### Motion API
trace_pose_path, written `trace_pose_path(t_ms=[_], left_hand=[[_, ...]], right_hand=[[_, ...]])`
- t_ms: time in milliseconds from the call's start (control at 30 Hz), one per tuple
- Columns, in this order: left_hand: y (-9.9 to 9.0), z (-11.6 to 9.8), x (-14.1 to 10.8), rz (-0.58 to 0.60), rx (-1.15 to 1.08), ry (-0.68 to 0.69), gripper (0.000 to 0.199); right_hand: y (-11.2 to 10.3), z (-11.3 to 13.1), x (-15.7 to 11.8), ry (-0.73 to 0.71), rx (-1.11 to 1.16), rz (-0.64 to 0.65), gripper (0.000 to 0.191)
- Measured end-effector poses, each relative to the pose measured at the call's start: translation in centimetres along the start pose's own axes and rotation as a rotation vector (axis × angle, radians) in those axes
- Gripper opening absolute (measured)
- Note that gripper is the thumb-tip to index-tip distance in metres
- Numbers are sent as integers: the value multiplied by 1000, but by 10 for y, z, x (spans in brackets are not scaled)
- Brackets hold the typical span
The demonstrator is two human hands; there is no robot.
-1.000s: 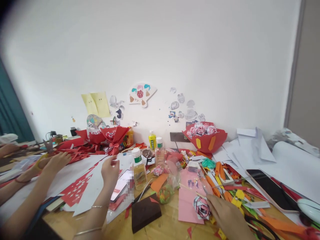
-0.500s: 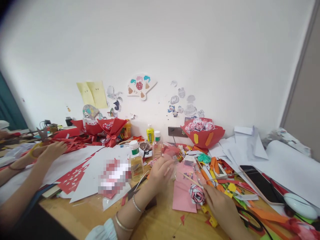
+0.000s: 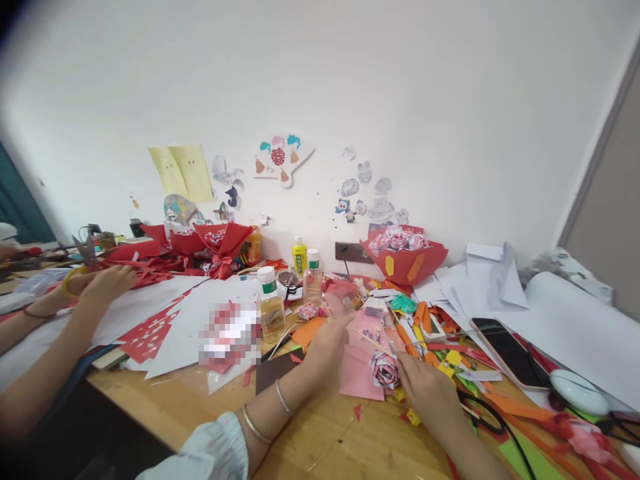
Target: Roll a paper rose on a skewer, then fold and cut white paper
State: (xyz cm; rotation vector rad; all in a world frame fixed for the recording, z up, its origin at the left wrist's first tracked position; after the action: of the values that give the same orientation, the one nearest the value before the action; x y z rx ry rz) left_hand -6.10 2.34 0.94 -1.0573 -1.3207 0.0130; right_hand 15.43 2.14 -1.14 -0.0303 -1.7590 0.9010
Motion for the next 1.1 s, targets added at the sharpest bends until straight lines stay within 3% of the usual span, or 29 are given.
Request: trace_pose_path(t_ms=[233,867,1100], left_hand=[[2,-2,0,20,-28,-87,48],[-6,-12,0,123,-6,-32,38],[-9,-20,4,95,-128,-179,37]], right_hand=[[-1,1,0,-21,-30,26,42],[6,2,-3,-16,-18,41,40],[1,1,0,34,-58,-8,44]])
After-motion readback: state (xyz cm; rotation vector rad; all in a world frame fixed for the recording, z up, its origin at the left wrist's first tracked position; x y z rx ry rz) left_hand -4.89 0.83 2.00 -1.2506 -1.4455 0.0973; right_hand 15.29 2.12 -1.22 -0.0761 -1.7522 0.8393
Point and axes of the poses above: each hand's wrist, its own x-axis towards the middle knuckle, its own y-axis out of the palm, z = x × y, the point moved 2 cm from there along x, towards the middle knuckle, and after that the axes turned 4 degrees about y, right-handed, at the moved point
